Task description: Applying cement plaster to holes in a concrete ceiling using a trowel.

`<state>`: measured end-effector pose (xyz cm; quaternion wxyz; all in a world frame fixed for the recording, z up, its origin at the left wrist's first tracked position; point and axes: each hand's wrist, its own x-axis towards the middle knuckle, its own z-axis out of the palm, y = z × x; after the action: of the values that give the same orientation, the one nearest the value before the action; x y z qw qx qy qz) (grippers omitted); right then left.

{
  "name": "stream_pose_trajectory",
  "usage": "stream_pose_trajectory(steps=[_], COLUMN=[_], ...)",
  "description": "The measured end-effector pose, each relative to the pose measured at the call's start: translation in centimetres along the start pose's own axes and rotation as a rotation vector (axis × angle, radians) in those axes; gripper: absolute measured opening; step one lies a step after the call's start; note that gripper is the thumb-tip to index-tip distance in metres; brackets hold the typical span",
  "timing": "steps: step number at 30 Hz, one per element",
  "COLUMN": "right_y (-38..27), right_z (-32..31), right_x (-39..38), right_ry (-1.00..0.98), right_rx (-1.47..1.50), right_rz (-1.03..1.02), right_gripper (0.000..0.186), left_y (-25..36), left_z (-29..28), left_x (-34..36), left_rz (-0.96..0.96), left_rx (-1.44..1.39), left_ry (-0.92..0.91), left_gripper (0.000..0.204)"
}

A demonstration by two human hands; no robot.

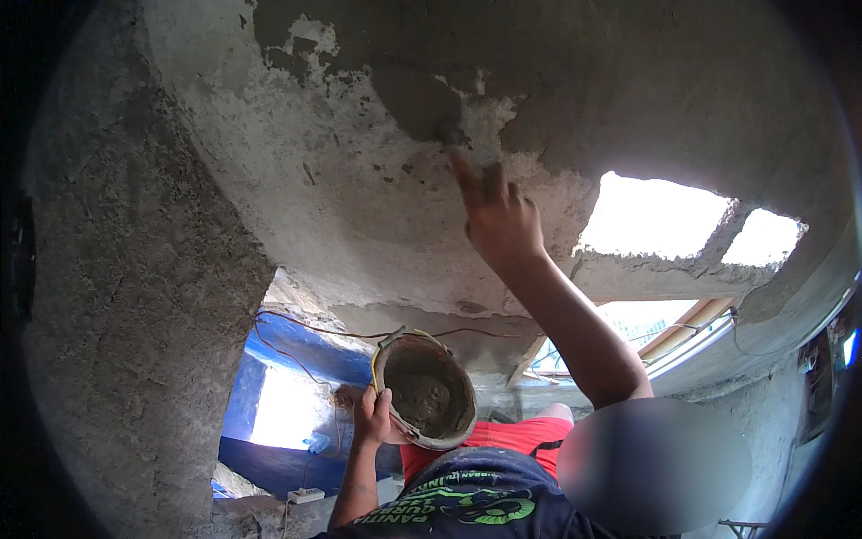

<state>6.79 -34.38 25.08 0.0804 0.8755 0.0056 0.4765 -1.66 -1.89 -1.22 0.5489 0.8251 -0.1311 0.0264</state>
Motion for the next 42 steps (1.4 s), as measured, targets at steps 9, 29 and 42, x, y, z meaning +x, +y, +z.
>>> stream_pose_trajectory(steps=[9,29,42], right_y=[0.3,-0.8,3.1], right_z=[-1.3,-2.6,-6.0], right_x=[-13.3,-1.7,3.5], right_ry=[-0.172,-0.379,-0.24], right_rx=[0.364,0.214,0.024], right_rz=[0.109,-0.21,-0.201], right_gripper=[0.066,0.077,0.073], left_y=[0.9,1.0,0.8], left_z=[-0.2,0.4,0.5], left_x=[0.1,-1.0,-0.4], left_rz=[-0.012,0.048,0.037], left_rx=[0.022,0.046,0.123], left_ry=[-0.006,0.047,-0.027], left_gripper=[0.022,0.021,0.022])
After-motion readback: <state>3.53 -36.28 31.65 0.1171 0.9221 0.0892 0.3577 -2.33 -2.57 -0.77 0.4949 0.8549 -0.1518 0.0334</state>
